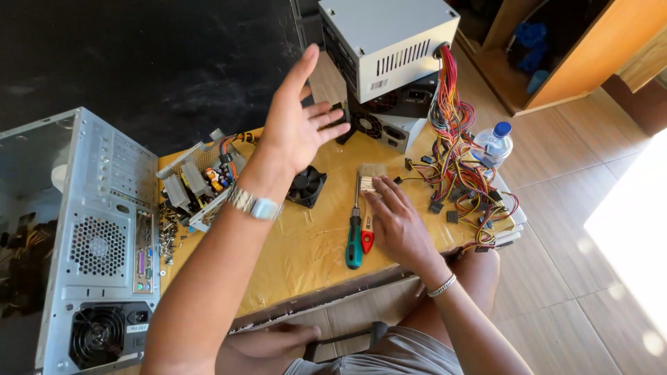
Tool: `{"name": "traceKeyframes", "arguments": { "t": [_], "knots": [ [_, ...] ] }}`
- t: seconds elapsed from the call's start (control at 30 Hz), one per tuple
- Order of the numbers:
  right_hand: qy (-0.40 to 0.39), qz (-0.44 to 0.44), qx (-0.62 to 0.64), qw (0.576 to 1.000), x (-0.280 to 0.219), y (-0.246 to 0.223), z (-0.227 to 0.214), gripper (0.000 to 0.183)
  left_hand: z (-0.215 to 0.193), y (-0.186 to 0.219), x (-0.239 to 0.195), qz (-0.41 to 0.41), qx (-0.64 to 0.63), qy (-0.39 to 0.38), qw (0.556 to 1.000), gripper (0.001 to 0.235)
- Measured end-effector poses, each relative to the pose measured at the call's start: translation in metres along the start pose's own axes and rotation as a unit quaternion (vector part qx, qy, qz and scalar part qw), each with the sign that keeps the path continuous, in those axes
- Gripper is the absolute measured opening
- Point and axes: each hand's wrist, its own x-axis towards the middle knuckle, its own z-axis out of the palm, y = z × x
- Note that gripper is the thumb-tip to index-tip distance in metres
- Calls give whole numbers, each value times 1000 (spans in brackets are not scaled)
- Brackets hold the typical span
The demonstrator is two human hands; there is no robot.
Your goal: The person cleans a black computer connector with a brush and then uses a screwdriver to remove screws from a white hard drive casing. The person works on a table covered with various computer components and tools.
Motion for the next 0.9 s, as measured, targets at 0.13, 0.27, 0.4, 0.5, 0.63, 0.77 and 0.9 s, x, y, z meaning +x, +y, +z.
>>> {"name": "traceKeyframes", "arguments": {
  "t": [0.13,0.27,0.4,0.5,0.63,0.77,0.9],
  "knots": [
    [11,-6,19,1000,-3,1,-2,34,31,16,11,3,105,20,994,129],
    [22,-12,15,1000,-4,2,0,33,36,15,23,5,149,-19,989,122],
    [20,-4,4,1000,-6,4,3,35,35,7,41,8,169,-8,986,63],
    [11,7,8,1000,-6,5,4,36,32,6,39,24,152,9,988,58],
    [23,-10,18,1000,-8,6,3,34,26,4,18,22,110,9,994,56],
    [46,-1,18,999,-4,6,6,34,4,-6,-2,91,16,-12,996,56],
    [65,0,9,998,-4,7,6,34,-32,-31,-37,155,-78,-40,984,49]
  ]
}}
